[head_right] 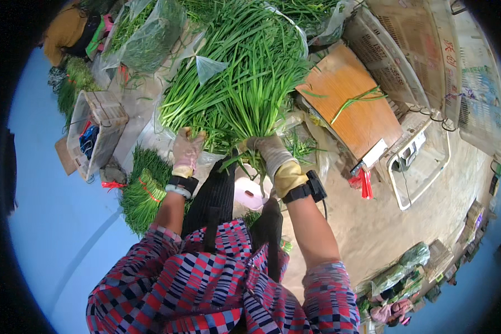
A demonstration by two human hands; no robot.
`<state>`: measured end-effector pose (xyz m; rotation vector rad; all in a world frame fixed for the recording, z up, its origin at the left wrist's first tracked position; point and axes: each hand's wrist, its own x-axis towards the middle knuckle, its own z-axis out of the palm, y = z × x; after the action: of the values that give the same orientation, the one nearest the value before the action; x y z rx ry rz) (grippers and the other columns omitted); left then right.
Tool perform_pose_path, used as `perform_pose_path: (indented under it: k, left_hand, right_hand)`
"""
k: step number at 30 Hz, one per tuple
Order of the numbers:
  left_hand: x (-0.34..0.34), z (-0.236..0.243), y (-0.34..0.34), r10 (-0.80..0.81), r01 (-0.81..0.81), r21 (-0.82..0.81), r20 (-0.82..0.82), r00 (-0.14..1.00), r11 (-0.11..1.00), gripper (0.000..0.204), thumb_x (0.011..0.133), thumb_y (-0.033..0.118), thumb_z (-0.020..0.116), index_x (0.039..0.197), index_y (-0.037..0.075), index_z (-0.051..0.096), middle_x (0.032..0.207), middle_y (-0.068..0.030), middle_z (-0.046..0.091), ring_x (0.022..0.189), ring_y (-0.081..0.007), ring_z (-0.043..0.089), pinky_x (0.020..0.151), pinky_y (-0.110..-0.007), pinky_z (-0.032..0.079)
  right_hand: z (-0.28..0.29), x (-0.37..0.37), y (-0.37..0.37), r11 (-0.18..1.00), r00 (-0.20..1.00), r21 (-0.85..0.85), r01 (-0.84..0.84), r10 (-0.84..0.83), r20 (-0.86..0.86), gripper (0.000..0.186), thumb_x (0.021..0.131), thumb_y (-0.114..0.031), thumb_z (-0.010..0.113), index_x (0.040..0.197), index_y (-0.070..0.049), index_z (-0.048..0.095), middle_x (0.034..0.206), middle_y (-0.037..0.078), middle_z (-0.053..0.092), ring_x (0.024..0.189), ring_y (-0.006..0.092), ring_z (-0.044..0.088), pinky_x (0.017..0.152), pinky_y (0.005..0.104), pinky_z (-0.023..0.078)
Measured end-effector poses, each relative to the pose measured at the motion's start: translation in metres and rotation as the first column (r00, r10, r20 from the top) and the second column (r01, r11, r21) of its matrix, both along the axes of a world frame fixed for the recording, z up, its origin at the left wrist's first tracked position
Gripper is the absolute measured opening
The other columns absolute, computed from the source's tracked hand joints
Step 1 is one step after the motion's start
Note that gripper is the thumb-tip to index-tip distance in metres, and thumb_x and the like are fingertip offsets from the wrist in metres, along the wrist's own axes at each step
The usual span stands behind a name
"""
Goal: Sorting and bundling green vegetables (chives or scallions) by hand.
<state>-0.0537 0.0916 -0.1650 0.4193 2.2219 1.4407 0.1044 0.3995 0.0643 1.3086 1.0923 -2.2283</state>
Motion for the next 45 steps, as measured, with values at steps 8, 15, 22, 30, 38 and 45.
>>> perform_pose_path:
  k: [8,15,22,30,38,45]
  left_hand:
    - [0.018,0.123,0.158,-0.035,0.295,-0.776,0.334,0.942,0.557,0.048,0.088,0.021,0.053,0.132,0.003,0.041,0.126,-0.0224,0.049,0.109,-0.029,0.055,0.093,-0.032,0.043]
    - [0.024,0.15,0.174,-0.499,0.547,-0.76,0.342,0.796,0.352,0.017,0.084,0.008,0.051,0.092,0.003,0.065,0.087,-0.0121,0.066,0.081,-0.0267,0.064,0.073,-0.035,0.05]
    - [0.069,0.05,0.088,-0.974,0.459,-0.883,0.01,0.228,0.099,0.019,0.082,0.009,0.05,0.093,0.003,0.065,0.084,-0.0146,0.065,0.082,-0.0274,0.063,0.075,-0.035,0.048]
    - [0.061,0.132,0.152,-0.769,0.695,-0.602,0.201,0.607,0.392,0.03,0.086,0.021,0.047,0.105,0.0,0.057,0.104,-0.02,0.058,0.093,-0.0363,0.057,0.079,-0.04,0.046]
    - [0.078,0.144,0.166,-0.818,0.873,-0.46,0.433,0.379,0.161,0.028,0.081,0.022,0.058,0.099,0.0,0.061,0.091,-0.0146,0.064,0.081,-0.0244,0.063,0.07,-0.039,0.05]
    - [0.065,0.123,0.125,-0.688,0.747,-0.34,0.299,0.661,0.571,0.044,0.074,0.027,0.066,0.106,0.001,0.055,0.091,-0.0154,0.063,0.083,-0.0262,0.061,0.074,-0.033,0.049]
  right_hand:
    - [-0.072,0.021,-0.019,0.945,0.943,-0.058,0.322,-0.326,-0.061,0.017,0.078,-0.012,0.064,0.089,0.001,0.062,0.071,0.007,0.06,0.053,0.0159,0.053,0.05,0.0282,0.046]
    - [-0.131,0.003,-0.065,0.912,0.912,-0.049,0.407,-0.409,-0.024,0.045,0.069,-0.013,0.073,0.107,0.003,0.054,0.095,0.01,0.061,0.077,0.0206,0.054,0.07,0.0306,0.046]
    - [-0.093,-0.002,-0.069,0.962,0.964,-0.061,0.266,-0.267,-0.006,0.032,0.075,-0.015,0.071,0.1,0.0,0.059,0.087,0.006,0.063,0.068,0.0186,0.055,0.061,0.0303,0.046]
    - [-0.157,0.026,-0.074,0.912,0.908,-0.049,0.408,-0.411,-0.079,0.044,0.074,-0.014,0.072,0.112,0.0,0.055,0.097,0.008,0.063,0.084,0.0215,0.057,0.075,0.0308,0.046]
    - [-0.129,0.029,-0.055,0.942,0.933,0.287,-0.175,0.252,-0.257,0.044,0.078,-0.018,0.07,0.114,0.001,0.055,0.11,0.012,0.06,0.099,0.022,0.056,0.085,0.0287,0.043]
    - [-0.113,0.039,-0.026,0.978,0.977,-0.115,0.172,-0.184,-0.107,0.013,0.076,-0.012,0.066,0.083,-0.001,0.065,0.073,0.003,0.058,0.063,0.0152,0.05,0.059,0.0302,0.041]
